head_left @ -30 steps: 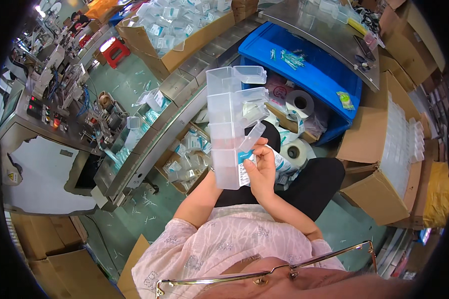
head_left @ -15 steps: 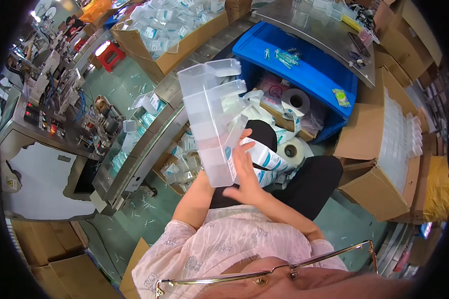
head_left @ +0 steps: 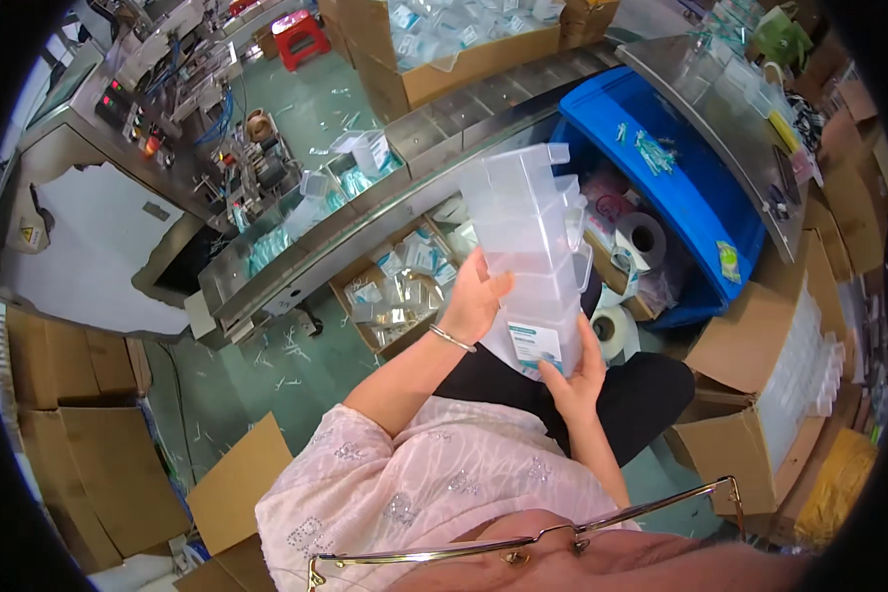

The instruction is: The person packs packaged items from a conveyor into plastic cases and places them into a cardboard box. The person then takes plastic compartment boxes and applies adhesive labels onto them.

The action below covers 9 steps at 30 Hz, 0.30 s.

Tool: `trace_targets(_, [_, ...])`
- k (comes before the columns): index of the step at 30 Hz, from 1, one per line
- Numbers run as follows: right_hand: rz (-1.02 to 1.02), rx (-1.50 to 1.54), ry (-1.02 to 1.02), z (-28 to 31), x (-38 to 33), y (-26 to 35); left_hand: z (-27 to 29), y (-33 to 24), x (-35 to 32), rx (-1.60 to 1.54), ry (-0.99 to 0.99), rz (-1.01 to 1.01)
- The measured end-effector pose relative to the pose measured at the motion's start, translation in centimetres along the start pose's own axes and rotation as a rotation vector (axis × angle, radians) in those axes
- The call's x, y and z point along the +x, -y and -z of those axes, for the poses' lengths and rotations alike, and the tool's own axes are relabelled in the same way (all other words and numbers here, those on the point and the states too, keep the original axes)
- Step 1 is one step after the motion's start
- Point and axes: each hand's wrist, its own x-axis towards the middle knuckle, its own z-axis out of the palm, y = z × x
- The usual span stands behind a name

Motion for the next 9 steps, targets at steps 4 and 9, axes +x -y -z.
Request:
trace_targets(4, [0.058, 0.024, 0.059, 0.4, 0.4, 1.2, 0.1, -1.2, -0.2, 0.014, -0.042, -0.218])
trace_targets(9, [0.152, -0.034, 0.187, 0.2, 1.0, 2.7, 0.6, -3.4, -1.7, -0.02, -0.054, -0.129])
